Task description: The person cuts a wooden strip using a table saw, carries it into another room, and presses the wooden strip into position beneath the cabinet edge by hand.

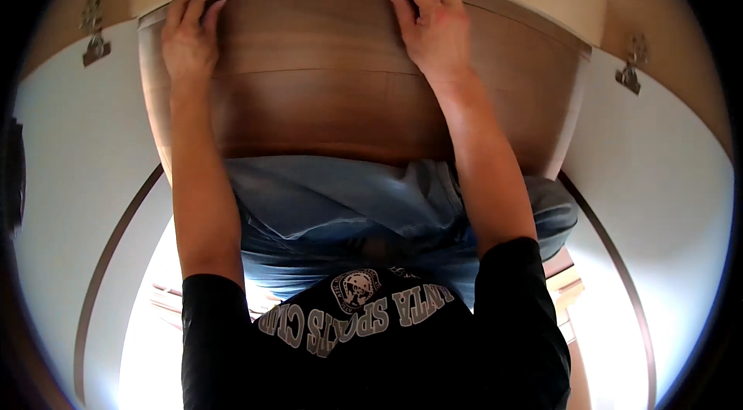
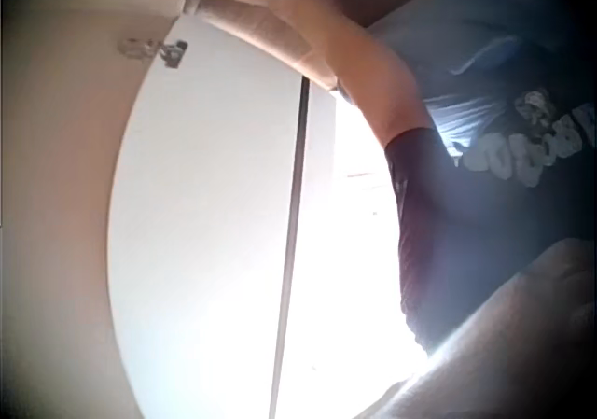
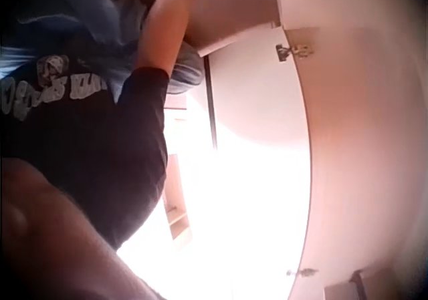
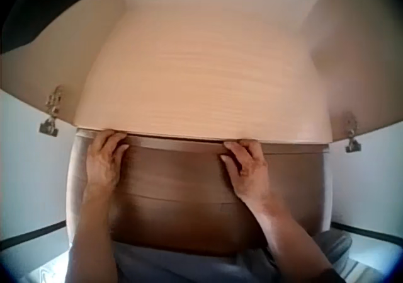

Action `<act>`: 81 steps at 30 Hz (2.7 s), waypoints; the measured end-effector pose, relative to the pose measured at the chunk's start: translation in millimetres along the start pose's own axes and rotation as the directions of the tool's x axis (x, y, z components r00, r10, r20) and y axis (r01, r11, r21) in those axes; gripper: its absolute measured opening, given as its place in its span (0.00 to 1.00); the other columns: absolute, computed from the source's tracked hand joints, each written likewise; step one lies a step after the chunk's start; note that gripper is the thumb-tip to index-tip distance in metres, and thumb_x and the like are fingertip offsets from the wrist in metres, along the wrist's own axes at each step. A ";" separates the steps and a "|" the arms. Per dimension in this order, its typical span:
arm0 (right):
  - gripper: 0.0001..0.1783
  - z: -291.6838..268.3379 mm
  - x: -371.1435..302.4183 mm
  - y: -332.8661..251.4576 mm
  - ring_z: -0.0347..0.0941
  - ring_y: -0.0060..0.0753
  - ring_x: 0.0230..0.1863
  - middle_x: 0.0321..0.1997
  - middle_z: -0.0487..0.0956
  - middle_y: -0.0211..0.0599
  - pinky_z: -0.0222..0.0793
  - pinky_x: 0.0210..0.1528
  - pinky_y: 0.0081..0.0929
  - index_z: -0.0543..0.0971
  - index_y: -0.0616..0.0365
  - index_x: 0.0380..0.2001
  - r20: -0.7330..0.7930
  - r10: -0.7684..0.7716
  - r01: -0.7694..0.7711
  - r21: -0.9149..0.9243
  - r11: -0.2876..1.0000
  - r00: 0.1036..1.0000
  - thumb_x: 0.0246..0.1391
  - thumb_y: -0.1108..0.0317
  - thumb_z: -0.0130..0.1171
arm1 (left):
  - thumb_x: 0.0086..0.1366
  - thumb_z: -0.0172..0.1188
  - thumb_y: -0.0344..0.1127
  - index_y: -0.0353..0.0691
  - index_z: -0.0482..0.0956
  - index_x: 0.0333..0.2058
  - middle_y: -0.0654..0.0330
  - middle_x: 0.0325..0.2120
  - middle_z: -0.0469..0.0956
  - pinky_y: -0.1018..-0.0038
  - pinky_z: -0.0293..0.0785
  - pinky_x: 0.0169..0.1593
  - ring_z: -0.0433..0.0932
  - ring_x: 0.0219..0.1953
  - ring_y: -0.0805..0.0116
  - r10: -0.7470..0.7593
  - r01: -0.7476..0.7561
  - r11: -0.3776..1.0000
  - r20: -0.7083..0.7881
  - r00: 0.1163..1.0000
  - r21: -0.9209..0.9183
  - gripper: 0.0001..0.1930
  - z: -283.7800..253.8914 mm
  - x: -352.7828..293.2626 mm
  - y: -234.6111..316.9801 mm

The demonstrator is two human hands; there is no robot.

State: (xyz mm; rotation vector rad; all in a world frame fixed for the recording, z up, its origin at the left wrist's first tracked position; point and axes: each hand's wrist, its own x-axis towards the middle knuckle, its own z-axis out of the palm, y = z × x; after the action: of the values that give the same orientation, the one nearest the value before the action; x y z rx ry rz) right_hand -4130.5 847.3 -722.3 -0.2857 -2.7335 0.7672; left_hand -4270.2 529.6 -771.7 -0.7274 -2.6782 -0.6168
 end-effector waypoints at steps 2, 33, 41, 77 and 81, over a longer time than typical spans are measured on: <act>0.11 -5.3 -2.0 7.9 0.79 0.38 0.36 0.40 0.79 0.36 0.77 0.37 0.34 0.83 0.51 0.44 -0.010 0.139 -0.138 0.090 0.986 0.990 0.56 0.67 0.68 | 0.61 0.69 0.40 0.53 0.85 0.45 0.63 0.43 0.81 0.63 0.79 0.45 0.81 0.43 0.58 -0.006 0.005 0.999 0.021 1.000 0.046 0.12 1.5 1.4 0.2; 0.13 -22.7 41.9 -21.5 0.76 0.26 0.15 0.22 0.84 0.37 0.73 0.24 0.27 0.85 0.63 0.31 0.438 0.640 -0.775 0.364 0.516 0.632 0.57 0.62 0.66 | 0.63 0.67 0.29 0.43 0.84 0.44 0.56 0.44 0.82 0.61 0.80 0.44 0.82 0.42 0.54 0.100 -0.101 0.995 0.059 0.993 0.024 0.10 -26.7 26.0 8.7; 0.15 -33.9 50.1 -16.4 0.76 0.25 0.16 0.24 0.85 0.37 0.73 0.21 0.22 0.85 0.64 0.35 0.518 0.633 -0.818 0.340 0.464 0.575 0.57 0.59 0.68 | 0.64 0.66 0.28 0.40 0.81 0.46 0.53 0.46 0.80 0.63 0.79 0.50 0.80 0.48 0.55 0.030 -0.043 0.992 0.107 0.994 0.120 0.11 -39.7 28.2 27.6; 0.20 -46.5 57.2 -41.4 0.70 0.21 0.14 0.23 0.83 0.33 0.67 0.19 0.23 0.84 0.64 0.34 0.468 0.641 -0.792 0.306 0.528 0.608 0.58 0.53 0.66 | 0.64 0.65 0.28 0.39 0.83 0.45 0.55 0.45 0.80 0.65 0.80 0.46 0.80 0.46 0.55 -0.024 0.012 0.996 0.138 0.990 0.092 0.10 -56.4 39.4 26.3; 0.21 -34.8 52.3 -49.0 0.71 0.21 0.14 0.23 0.83 0.34 0.68 0.19 0.22 0.84 0.64 0.37 0.429 0.642 -0.772 0.347 0.532 0.635 0.58 0.52 0.67 | 0.65 0.65 0.36 0.48 0.82 0.47 0.63 0.50 0.79 0.60 0.72 0.54 0.78 0.52 0.59 -0.089 0.075 0.991 0.128 0.988 0.111 0.12 -59.7 28.6 13.8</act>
State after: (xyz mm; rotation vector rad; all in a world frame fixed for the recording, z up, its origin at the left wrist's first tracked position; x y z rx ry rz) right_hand -4173.7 836.6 -656.3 -1.3295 -2.4126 1.8105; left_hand -4276.4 523.7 -704.7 -0.6536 -2.8507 -0.4566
